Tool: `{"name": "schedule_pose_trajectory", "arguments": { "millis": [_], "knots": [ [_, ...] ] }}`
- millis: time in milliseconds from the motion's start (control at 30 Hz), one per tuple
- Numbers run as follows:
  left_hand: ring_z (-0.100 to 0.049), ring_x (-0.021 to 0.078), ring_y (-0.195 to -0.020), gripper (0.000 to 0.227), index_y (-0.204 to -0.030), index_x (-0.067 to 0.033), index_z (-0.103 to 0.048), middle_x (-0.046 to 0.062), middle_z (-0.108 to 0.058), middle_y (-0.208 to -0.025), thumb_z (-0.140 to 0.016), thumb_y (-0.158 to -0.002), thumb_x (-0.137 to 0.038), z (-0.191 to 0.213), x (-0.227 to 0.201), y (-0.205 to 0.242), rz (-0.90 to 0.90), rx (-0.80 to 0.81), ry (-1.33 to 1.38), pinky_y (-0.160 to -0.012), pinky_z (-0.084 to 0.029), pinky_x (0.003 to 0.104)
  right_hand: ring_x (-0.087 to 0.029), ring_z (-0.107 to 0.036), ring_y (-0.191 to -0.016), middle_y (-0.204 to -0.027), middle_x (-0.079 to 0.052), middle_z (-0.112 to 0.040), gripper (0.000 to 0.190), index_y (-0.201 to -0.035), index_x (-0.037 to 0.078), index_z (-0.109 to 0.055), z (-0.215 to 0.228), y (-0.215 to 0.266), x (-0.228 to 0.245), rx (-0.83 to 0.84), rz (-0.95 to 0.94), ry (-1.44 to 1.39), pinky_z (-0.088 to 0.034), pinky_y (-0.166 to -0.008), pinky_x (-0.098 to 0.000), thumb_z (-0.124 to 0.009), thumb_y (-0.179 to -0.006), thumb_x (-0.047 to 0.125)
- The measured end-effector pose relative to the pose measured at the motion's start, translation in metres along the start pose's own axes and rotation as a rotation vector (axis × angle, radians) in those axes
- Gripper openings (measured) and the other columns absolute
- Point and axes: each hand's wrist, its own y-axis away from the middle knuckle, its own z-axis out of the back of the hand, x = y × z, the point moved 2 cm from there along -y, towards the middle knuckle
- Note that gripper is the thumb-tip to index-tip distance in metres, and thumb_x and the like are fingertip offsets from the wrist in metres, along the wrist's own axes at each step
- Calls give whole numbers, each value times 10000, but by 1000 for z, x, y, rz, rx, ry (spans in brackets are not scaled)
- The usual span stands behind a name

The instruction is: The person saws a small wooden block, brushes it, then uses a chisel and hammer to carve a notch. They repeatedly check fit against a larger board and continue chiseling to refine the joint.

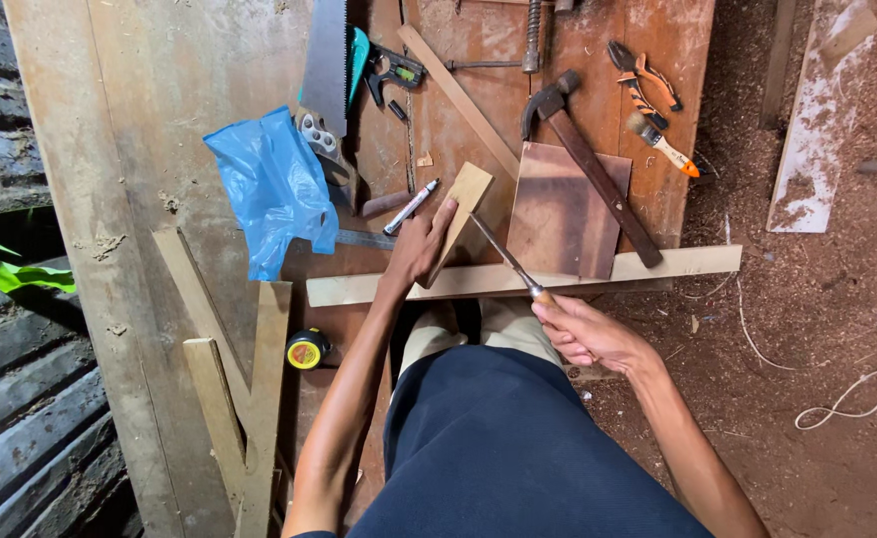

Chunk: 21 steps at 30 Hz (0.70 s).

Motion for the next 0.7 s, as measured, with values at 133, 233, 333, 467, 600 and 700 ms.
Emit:
{"name": "schedule_pose_trajectory", "arguments": {
  "millis": [133,233,333,467,600,700],
  "knots": [
    [-602,555,-822,703,-1149,-50,-739,379,-579,-759,-402,-978,-642,-11,3,10,135,-40,12,-782,-443,580,-26,-304,-346,-526,89,-321,395,-859,95,-498,-9,-5,-11,-112,53,61,-249,-262,-205,-460,-1047,441],
    [-639,529,-815,760,-1017,39,-748,367,-618,-761,-451,-985,-661,-10,-4,18,193,-104,78,-802,-471,562,-41,-313,-331,-518,88,-319,399,-835,105,-487,-28,-8,-23,-182,105,49,-260,-257,-222,-453,-1031,452],
    [-643,527,-780,759,-976,63,-722,359,-633,-752,-469,-961,-653,-7,-15,15,206,-163,130,-767,-474,563,-23,-312,-348,-535,96,-329,405,-821,113,-464,-42,-10,-26,-225,177,4,-270,-266,-213,-449,-1041,453],
    [-596,570,-805,800,-1035,167,-653,409,-586,-790,-488,-1039,-616,-7,-20,25,-19,-298,83,-758,-465,562,-21,-296,-346,-540,96,-323,432,-799,107,-431,-47,-5,-24,-227,117,-10,-251,-267,-208,-455,-1049,459],
    [-592,562,-768,771,-888,132,-670,409,-544,-735,-402,-1031,-576,-8,-9,27,124,-105,46,-761,-435,571,-48,-295,-314,-501,59,-349,445,-785,93,-465,-10,4,-2,2,38,111,-229,-260,-207,-479,-1020,470],
    [-608,551,-752,801,-873,183,-591,423,-536,-729,-409,-1047,-577,5,-5,27,32,42,-34,-803,-476,542,-21,-281,-330,-517,91,-327,373,-842,100,-503,22,15,7,40,-60,110,-227,-251,-200,-474,-1018,428]
  ]
}}
